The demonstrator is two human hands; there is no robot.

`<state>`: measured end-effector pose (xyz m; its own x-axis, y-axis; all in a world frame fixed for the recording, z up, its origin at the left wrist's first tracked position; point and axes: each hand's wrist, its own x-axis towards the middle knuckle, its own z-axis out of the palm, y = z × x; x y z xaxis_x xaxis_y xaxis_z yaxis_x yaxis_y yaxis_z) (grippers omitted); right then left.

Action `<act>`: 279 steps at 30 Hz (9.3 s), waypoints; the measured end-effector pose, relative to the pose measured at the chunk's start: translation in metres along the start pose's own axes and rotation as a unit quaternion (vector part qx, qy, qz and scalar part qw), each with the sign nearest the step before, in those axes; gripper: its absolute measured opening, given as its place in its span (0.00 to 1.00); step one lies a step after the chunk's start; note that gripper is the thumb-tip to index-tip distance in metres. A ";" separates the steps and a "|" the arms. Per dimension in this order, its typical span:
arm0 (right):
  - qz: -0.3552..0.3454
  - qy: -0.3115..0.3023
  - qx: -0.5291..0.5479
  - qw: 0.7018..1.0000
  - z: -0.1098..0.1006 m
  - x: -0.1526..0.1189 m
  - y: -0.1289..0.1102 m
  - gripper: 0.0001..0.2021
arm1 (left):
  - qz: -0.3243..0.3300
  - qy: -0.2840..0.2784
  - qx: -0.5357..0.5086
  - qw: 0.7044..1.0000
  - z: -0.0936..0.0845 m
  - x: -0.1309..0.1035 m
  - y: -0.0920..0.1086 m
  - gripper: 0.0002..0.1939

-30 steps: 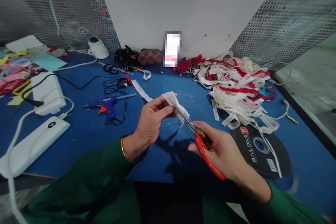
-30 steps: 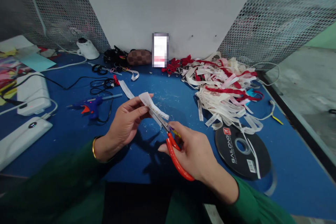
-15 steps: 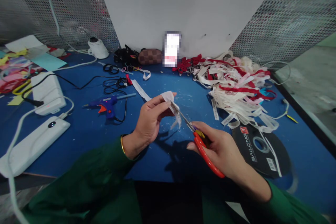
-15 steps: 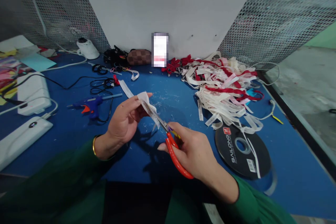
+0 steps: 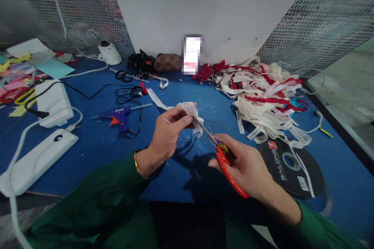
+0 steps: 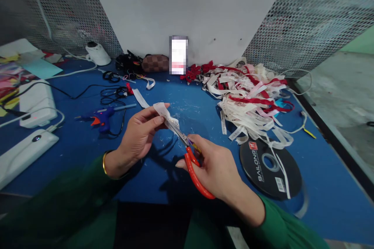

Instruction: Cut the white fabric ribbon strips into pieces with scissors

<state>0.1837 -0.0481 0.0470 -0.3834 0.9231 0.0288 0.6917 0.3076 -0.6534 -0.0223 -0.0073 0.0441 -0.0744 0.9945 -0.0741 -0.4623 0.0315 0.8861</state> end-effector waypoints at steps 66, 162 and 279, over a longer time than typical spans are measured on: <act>-0.021 -0.012 0.050 0.998 0.000 -0.004 0.004 0.22 | -0.013 -0.014 -0.031 0.999 -0.004 0.001 0.004 0.13; -0.003 -0.002 0.012 1.000 -0.002 -0.002 0.003 0.25 | 0.010 -0.023 0.021 0.999 -0.003 -0.001 -0.002 0.15; -0.025 -0.006 0.004 1.000 -0.002 0.000 0.002 0.25 | 0.006 -0.008 -0.020 1.000 -0.004 0.004 0.005 0.11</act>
<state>0.1861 -0.0469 0.0476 -0.4246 0.9038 0.0525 0.6669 0.3515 -0.6570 -0.0284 -0.0033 0.0468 -0.0669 0.9962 -0.0561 -0.4964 0.0155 0.8680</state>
